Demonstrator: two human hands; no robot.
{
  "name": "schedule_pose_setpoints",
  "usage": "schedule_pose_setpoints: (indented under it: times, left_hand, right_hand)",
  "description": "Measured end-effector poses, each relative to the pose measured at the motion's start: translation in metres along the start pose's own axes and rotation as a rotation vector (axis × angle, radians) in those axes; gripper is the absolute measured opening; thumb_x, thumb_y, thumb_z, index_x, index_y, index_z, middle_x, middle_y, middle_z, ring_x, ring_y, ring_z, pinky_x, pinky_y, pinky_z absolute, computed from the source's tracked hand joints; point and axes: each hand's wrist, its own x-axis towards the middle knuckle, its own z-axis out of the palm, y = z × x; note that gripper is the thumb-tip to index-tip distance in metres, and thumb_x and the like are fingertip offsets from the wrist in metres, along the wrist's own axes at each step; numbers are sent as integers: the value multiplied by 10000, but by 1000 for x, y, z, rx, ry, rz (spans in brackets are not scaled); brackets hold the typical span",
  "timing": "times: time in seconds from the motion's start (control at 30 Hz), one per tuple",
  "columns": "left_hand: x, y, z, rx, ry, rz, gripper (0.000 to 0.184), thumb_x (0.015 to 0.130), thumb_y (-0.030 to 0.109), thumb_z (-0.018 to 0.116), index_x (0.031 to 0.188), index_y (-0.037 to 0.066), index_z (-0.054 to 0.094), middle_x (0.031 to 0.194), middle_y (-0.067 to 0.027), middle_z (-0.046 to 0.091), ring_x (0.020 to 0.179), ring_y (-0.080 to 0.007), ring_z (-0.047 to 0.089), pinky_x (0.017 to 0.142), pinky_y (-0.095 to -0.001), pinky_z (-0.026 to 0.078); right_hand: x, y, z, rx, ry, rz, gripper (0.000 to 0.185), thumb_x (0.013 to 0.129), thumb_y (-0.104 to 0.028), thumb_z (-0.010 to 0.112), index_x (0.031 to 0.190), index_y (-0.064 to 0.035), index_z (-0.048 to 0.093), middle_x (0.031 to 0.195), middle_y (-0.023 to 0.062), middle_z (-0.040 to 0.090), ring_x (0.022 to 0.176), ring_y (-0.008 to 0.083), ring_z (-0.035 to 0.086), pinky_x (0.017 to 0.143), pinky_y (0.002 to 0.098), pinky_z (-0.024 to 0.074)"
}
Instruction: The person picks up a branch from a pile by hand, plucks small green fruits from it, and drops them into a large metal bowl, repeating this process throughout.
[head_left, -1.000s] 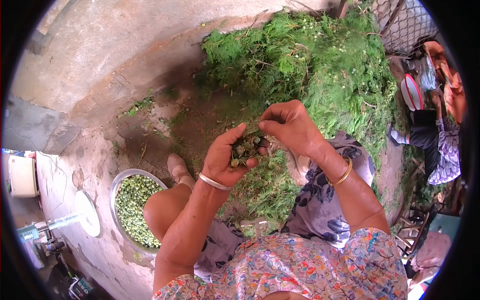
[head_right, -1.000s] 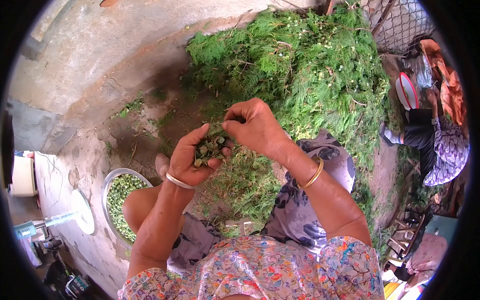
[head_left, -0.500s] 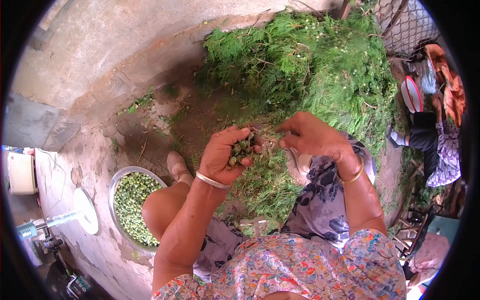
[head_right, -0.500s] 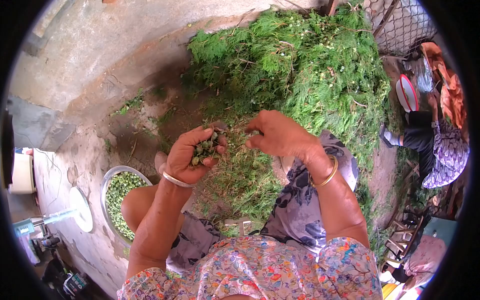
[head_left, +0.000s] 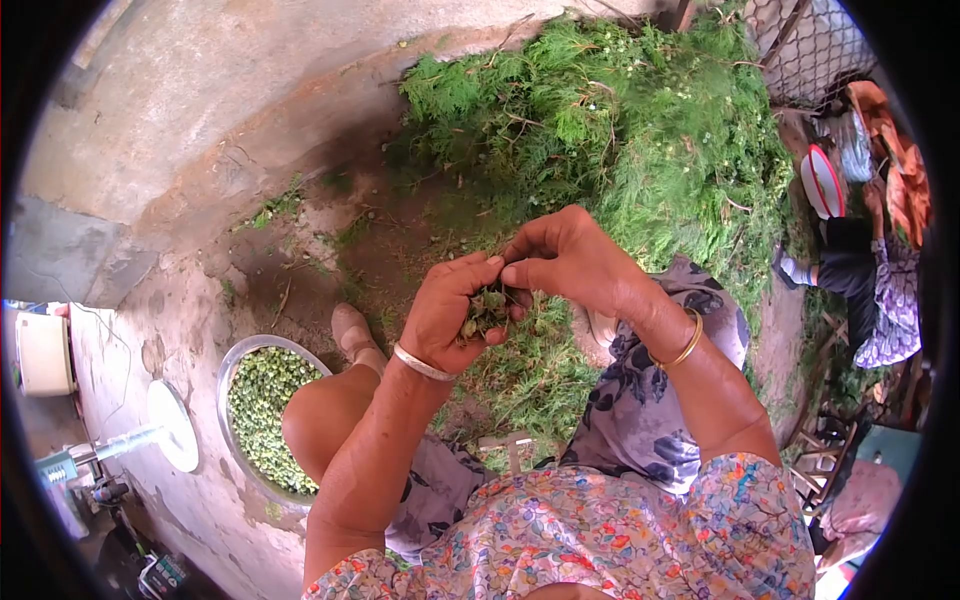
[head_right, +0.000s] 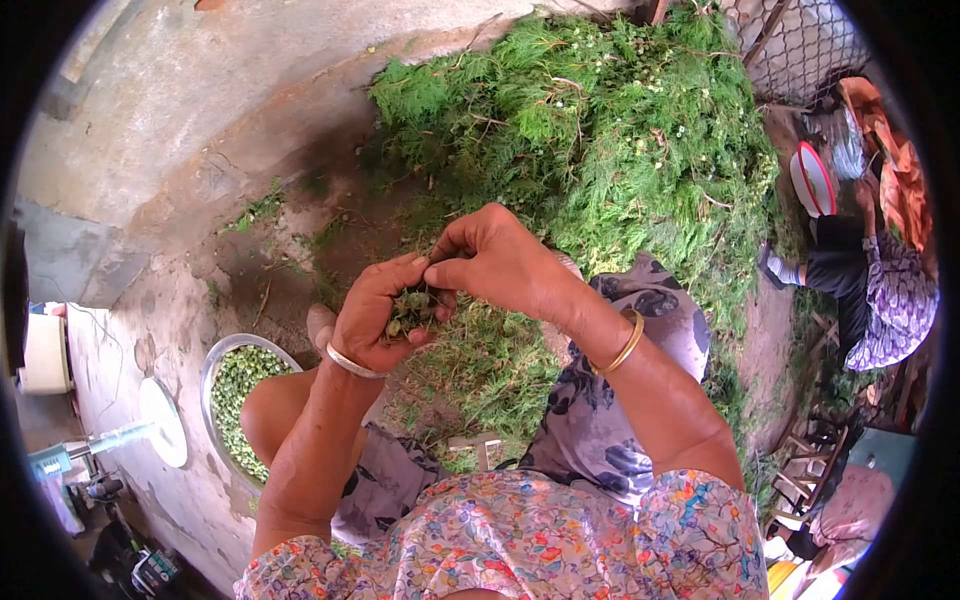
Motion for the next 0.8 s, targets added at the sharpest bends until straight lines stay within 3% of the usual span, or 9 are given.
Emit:
schedule_pose_setpoints:
  times: [0.1, 0.23, 0.53, 0.8]
  left_hand:
    - [0, 0, -1, -127, 10, -38, 170, 920, 166, 483, 979, 13, 527, 772, -121, 596, 636, -170, 572, 340, -200, 381]
    - [-1, 2, -1, -68, 34, 7, 187, 921, 186, 501, 989, 15, 535, 780, -119, 602, 637, -161, 571, 339, -199, 380]
    - [-2, -3, 0, 29, 32, 3, 248, 924, 243, 524, 986, 5, 558, 821, -101, 600, 672, -137, 557, 367, -168, 374]
    - [2, 1, -2, -200, -47, -26, 560, 912, 517, 457, 976, -28, 568, 827, -97, 601, 687, -157, 550, 357, -183, 384]
  right_hand:
    - [0, 0, -3, 85, 42, 49, 122, 807, -28, 633, 871, 75, 639, 680, 29, 619, 582, 54, 533, 517, 203, 419]
    - [0, -1, -7, 207, 104, 146, 132, 818, -59, 637, 904, 40, 640, 639, -27, 564, 525, 17, 451, 454, 182, 341]
    - [2, 3, 3, 214, 76, 88, 184, 837, -146, 653, 903, 20, 609, 635, -12, 551, 495, 23, 432, 423, 169, 308]
    - [-1, -8, -10, 561, 82, 164, 126, 803, -102, 600, 831, 21, 608, 663, 46, 594, 500, 56, 456, 383, 185, 314]
